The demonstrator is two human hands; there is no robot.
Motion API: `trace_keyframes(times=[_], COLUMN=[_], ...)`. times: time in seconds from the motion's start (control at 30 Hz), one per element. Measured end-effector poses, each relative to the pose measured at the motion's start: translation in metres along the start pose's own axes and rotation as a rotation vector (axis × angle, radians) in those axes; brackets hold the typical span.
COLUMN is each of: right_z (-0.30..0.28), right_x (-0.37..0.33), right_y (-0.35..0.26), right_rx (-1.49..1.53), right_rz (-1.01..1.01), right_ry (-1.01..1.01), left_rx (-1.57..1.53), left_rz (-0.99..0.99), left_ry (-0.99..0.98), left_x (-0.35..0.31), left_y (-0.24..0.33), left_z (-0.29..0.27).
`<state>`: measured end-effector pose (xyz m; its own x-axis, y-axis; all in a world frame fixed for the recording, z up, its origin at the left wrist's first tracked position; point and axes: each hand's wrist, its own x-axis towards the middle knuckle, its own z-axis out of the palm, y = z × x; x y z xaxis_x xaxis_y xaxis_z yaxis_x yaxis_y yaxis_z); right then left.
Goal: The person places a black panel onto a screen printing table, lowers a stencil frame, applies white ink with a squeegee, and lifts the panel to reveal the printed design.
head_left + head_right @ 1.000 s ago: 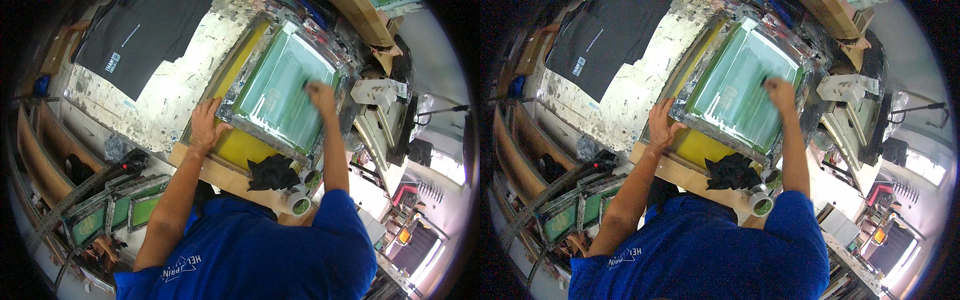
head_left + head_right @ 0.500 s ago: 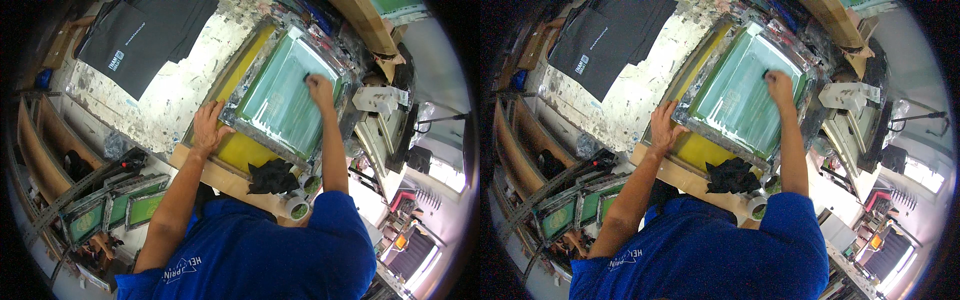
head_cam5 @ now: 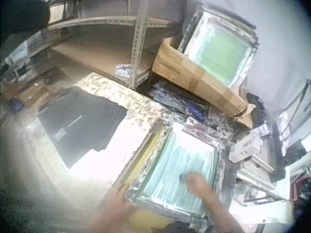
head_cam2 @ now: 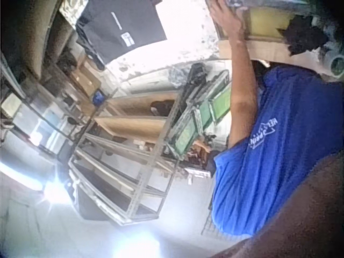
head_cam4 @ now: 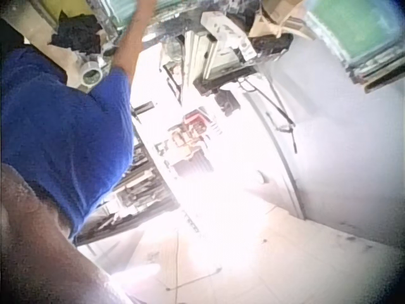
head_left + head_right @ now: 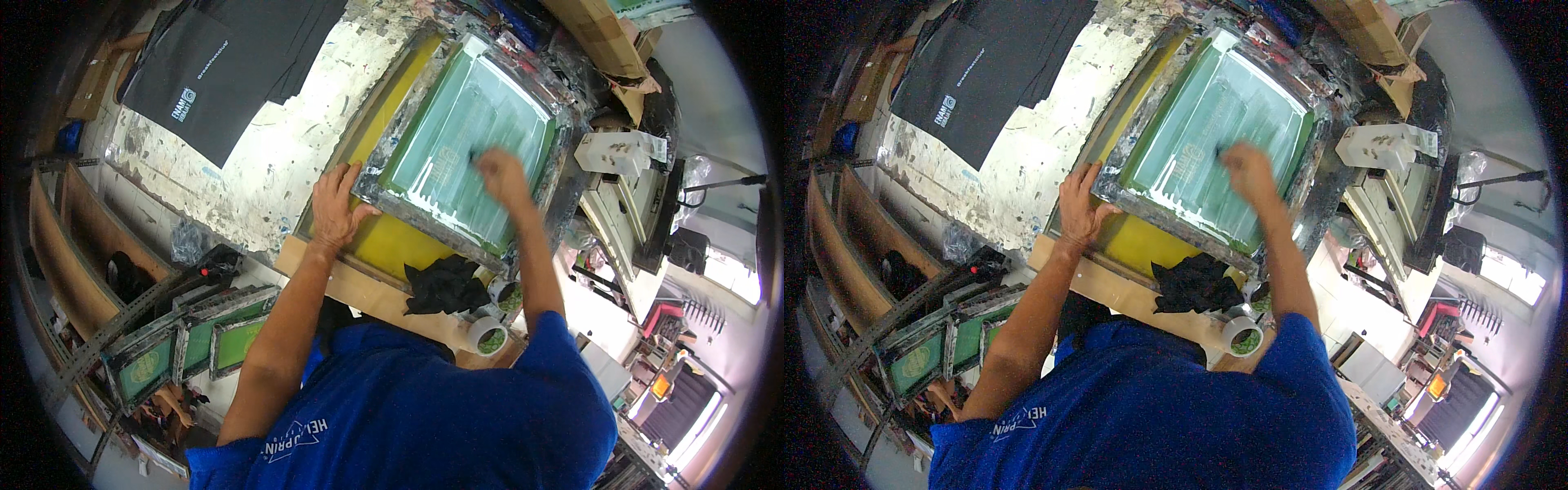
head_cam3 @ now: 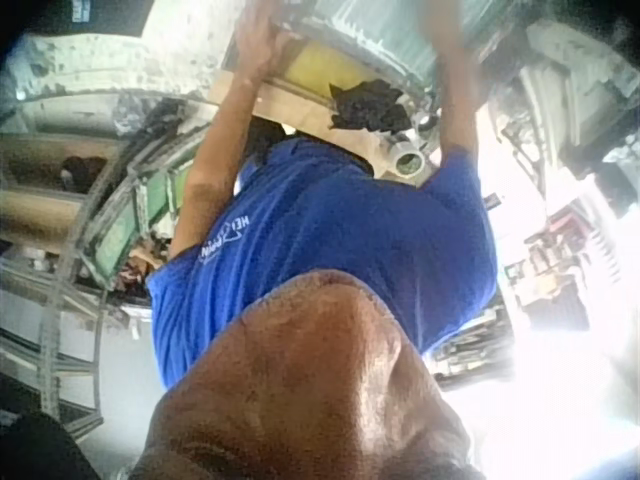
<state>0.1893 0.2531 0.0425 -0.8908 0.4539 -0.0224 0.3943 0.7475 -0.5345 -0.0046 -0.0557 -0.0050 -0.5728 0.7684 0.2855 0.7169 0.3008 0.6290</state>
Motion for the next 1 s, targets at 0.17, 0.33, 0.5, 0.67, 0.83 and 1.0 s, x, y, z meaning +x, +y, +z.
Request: trace_keyframes(times=[0.17,0.33,0.5,0.67,0.83,1.0], right_z=[0.013,-0.038,-0.002,0.014,-0.038,0.015], right_x=[-0.030,0.065,-0.019,-0.034,0.039,-0.047], right_y=[-0.016,0.083,-0.020,0.020,0.092,-0.018], right_rx=[0.016,-0.100,0.048,-0.011,-0.088,0.159], right_rz=[-0.033,0.261,0.037,-0.091,0.198,-0.040], right_ry=[-0.025,0.393,-0.060,0.103,0.366,-0.004], left_rx=[0.028,-0.016,0.035,0.047,0.021,0.050], left_rz=[-0.005,0.052,-0.009,0.006,0.035,-0.001], left_ry=[-0.012,-0.001,-0.005,0.006,-0.007,0.020], left_x=[0.000,0.009,0.000,0.002,0.009,-0.001], left_y=[0.001,0.008,0.000,0.002,0.009,-0.001], left_z=[-0.001,0.002,0.001,0.001,0.002,0.002])
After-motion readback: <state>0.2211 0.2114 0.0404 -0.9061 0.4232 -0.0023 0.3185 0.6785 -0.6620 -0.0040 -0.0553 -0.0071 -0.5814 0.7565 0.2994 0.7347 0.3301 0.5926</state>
